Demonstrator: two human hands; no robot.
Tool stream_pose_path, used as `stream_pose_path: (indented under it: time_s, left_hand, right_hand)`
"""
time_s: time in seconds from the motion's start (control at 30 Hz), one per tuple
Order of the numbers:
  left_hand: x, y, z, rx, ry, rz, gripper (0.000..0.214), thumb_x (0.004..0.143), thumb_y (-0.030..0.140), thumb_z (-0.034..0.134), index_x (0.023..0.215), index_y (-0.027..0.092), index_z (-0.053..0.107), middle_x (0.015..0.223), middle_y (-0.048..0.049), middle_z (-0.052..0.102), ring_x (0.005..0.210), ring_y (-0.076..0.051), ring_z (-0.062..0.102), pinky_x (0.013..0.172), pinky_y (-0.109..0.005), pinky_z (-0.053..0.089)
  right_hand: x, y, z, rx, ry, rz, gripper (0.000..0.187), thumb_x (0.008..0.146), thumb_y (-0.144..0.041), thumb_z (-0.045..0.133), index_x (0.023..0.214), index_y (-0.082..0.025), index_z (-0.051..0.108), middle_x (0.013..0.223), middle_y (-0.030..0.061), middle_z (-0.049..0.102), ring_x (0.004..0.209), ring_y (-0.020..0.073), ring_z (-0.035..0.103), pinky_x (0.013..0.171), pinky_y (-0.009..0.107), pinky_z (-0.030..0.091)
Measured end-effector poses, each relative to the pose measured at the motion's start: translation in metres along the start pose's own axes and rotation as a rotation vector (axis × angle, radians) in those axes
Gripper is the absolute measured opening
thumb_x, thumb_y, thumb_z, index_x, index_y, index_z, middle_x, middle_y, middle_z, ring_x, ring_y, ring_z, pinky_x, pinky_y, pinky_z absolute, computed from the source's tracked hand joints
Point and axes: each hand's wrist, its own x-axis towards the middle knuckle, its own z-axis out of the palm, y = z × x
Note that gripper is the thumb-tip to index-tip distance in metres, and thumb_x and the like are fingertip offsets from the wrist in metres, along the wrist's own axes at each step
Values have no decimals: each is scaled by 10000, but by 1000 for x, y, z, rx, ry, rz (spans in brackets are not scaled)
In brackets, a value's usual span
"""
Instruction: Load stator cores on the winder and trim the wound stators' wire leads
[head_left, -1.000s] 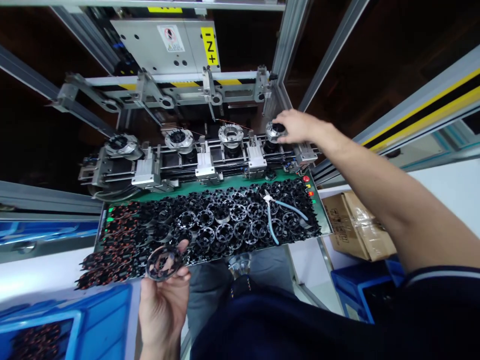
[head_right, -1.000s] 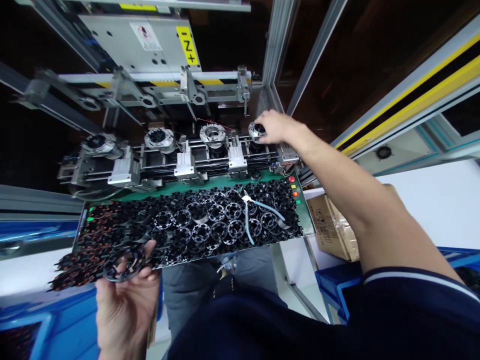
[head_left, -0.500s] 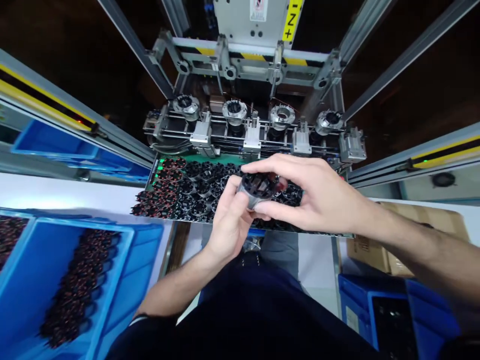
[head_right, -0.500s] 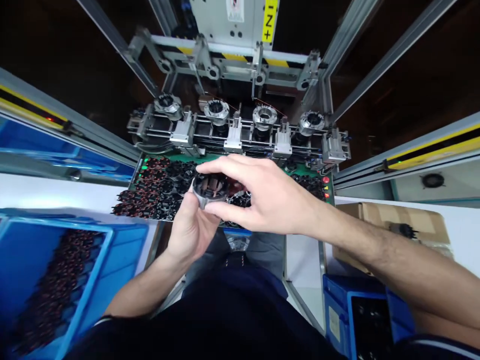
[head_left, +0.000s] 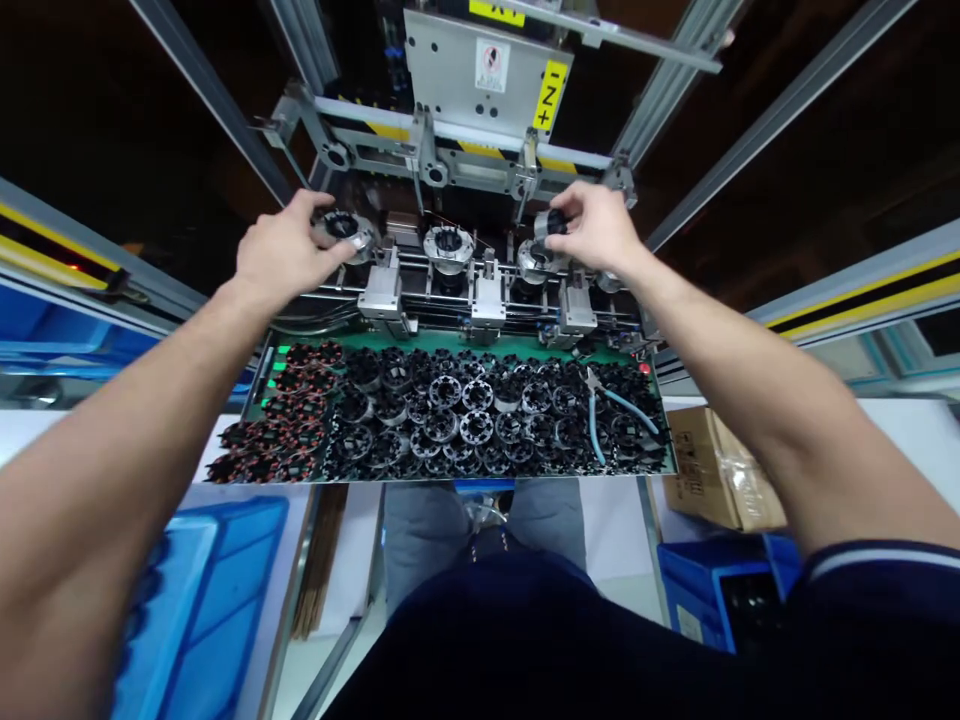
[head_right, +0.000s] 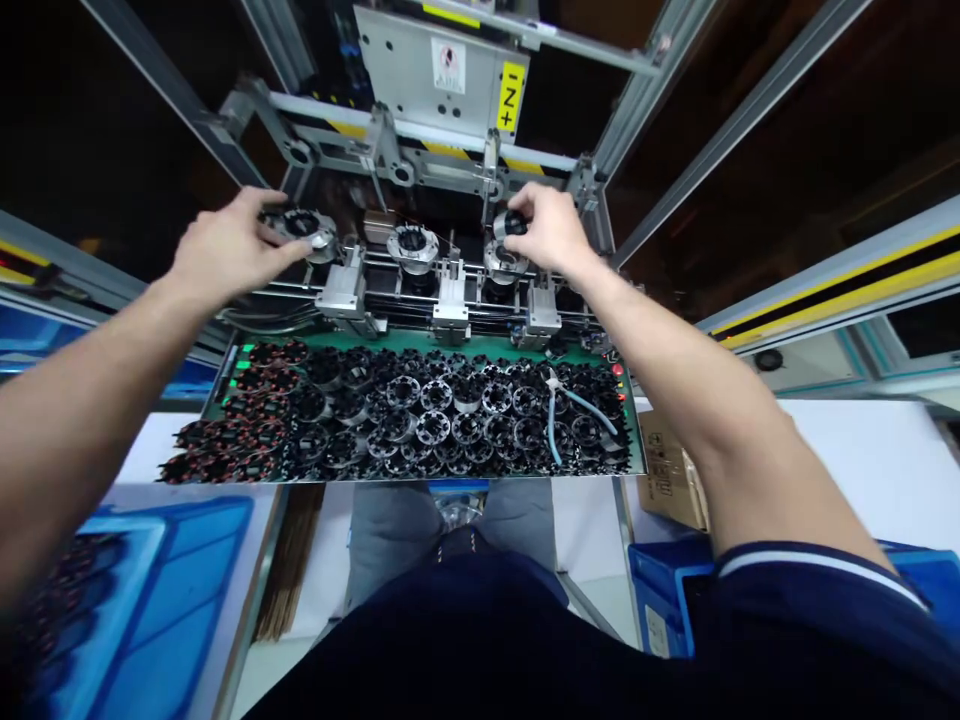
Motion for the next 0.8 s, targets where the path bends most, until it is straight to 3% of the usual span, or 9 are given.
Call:
stream_pose_path:
  time_s: [0.1,0.23,0.37,0.5,0.6,0.7,0.8]
  left_hand:
    - [21,-8,11,401,-196,-58,1031,1128,549,790,1931,142,287,1623,-282,760,1523,-442,743,1298,-696,585]
    - [24,-5,33,527,-264,-19,1172,1125,493,774,1953,69,61,1596,-408,713,1498,-537,755,1239,-683,627]
    - [26,-10,41,535,-221,-12,1168,1130,485,768,1949,48,60,1511,-414,754,1443,-559,783,1200,-691,641]
    - [25,-17,40,520,-215,-14,1186,1118,410,803,1971,122,31,1550,-374,759,1440,-553,783,1195,-717,635]
    - [23,-19,42,463,-209,-34,1239,1092,347,845,1972,132,-1,1618,-356,728,1466,-531,764,1219,-731,620]
    - [24,-20,46,444,-214,-49,1281,1078,305,864,1968,139,-42,1629,-352,720,1462,-512,760,1220,-733,614]
    - [28,-25,53,465,-219,-38,1301,1071,301,873,1964,134,-59,1570,-336,755,1402,-470,784,1199,-690,625]
  right_hand:
    - [18,25,16,-301,-41,-3,599,856,-272,997,1403,-98,825,1383,163,849,1331,397,750,1303,618,550]
    - [29,34,21,-506,-180,-132,612,859,-328,1000,1442,-190,874,1382,125,852,1383,458,748,1269,649,576]
    - [51,37,14,-599,-298,-216,655,824,-420,1058,1418,-187,908,1260,127,874,1314,441,772,1231,606,600]
    - [71,37,5,-598,-419,-182,650,827,-351,1062,1439,-195,908,1191,102,881,1141,361,831,1125,532,663]
    - [75,37,0,-562,-479,-144,659,852,-345,1042,1476,-197,891,1242,113,881,1122,351,842,1121,534,675]
    - [60,40,3,-551,-464,-170,807,919,-413,967,1666,-177,772,1485,159,828,1353,411,794,1250,587,628]
    - [24,45,20,-629,-355,-187,1096,938,-467,907,1895,-132,489,1880,244,512,1695,548,520,1385,736,485]
